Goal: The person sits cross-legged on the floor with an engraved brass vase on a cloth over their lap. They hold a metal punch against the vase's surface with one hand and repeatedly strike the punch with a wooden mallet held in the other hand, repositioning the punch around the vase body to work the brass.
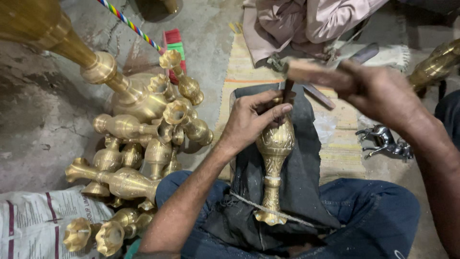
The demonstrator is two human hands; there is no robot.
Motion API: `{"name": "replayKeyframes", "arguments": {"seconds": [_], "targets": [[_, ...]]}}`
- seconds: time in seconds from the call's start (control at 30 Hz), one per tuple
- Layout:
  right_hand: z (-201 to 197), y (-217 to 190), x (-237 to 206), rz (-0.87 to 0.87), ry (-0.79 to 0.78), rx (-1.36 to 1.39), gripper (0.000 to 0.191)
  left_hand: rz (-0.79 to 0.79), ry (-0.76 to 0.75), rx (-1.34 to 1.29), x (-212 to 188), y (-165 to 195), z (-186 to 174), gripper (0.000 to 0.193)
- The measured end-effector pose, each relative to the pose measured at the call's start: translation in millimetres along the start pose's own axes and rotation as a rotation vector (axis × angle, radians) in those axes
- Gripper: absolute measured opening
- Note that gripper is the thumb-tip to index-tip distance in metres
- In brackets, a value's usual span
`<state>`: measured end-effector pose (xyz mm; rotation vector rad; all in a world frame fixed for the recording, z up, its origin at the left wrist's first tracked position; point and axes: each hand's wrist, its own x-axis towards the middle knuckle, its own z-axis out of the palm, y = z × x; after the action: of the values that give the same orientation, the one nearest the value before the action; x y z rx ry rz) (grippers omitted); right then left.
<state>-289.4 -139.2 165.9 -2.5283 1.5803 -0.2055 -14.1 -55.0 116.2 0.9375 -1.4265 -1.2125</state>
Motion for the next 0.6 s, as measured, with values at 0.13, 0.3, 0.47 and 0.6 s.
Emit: {"name": "replayKeyframes", "arguments": {"seconds": [0.13,0.3,0.47,0.6], "targets": [[-2.2,-6.1,-0.3,0.15,-0.006,0.345,0.037,-0.039,-0.03,-0.03,0.3,-0.3,-0.5,0.037],[-2.7,-7.3,-0.6,0.04,0.157,0.469,0.044,-0.039,-0.034,-0.017,-1.1,2.0,0.0,0.035],[-0.2,2.2,-3.1,0.039,0.033,0.178,0.033,-0.036,-0.019,0.008,-1.5,3.3,-1.2,0.032],[5.2,6.7,-4.3,0.027,-0.011,0.292,0.021,0.001,-0.03,-0.024,-0.8,0.7,-1.3,0.031]]}}
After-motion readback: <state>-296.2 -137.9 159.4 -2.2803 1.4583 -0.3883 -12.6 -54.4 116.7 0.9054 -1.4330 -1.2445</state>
